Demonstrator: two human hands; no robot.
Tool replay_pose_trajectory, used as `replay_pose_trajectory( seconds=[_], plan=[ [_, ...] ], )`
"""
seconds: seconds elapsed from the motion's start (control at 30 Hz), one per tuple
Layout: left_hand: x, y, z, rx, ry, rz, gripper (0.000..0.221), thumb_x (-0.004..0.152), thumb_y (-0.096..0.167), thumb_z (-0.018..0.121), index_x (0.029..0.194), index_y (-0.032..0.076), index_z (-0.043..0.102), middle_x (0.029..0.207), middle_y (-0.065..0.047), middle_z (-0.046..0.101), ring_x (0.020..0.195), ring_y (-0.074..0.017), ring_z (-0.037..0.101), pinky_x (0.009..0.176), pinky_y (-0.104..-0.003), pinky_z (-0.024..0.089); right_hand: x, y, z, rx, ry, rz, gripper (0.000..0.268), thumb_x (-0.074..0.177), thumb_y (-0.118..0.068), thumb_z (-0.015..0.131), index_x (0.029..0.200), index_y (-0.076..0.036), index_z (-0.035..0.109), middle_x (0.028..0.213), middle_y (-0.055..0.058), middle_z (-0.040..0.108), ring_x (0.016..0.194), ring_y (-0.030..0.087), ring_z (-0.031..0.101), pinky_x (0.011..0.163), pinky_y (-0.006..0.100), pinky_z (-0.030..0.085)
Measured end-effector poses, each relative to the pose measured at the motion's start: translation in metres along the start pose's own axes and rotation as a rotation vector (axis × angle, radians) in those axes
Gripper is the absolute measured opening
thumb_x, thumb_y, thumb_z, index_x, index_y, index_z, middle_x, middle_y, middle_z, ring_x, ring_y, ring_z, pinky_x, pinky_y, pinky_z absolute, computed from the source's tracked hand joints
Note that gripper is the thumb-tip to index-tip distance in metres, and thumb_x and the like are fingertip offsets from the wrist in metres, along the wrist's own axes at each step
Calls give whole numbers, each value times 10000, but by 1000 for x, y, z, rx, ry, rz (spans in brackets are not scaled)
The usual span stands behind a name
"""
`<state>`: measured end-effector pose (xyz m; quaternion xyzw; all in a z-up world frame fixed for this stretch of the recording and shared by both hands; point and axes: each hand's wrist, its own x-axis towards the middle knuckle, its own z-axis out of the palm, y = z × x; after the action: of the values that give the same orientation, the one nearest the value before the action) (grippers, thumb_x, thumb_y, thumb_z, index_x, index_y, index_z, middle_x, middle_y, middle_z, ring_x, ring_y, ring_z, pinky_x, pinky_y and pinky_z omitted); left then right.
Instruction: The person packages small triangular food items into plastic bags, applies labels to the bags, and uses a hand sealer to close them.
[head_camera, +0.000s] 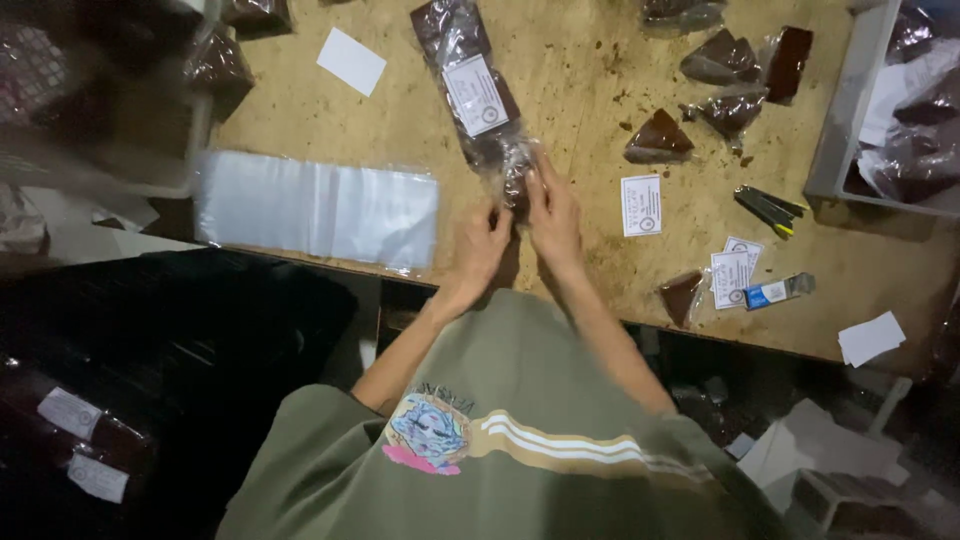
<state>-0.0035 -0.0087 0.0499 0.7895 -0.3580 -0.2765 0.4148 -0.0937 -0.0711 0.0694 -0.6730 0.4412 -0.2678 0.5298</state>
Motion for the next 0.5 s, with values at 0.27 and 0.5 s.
replay_pose_trajectory(
  seconds=[0.27, 0.5],
  plan=[
    [-2, -45, 24, 100, -69, 125, 238, 996, 226, 602, 930, 2, 646, 847, -236, 670, 864, -441, 687, 731, -517, 548, -6, -6, -14, 479, -47, 217, 514, 1015, -142, 630, 1506, -63, 500, 1319, 237, 616, 1081, 276, 613, 805, 357, 530],
    [-12, -6, 18, 98, -204, 101, 248, 1030, 253, 540, 1017, 28, 641, 945, -171, 657, 930, -368, 686, 791, -432, 553, 16, 70, -4, 1152, 56, 332, 472, 1060, -84, 609, 1503, 16, 479, 1549, 305, 429, 1431, 388, 482, 1215, 512, 380]
  ],
)
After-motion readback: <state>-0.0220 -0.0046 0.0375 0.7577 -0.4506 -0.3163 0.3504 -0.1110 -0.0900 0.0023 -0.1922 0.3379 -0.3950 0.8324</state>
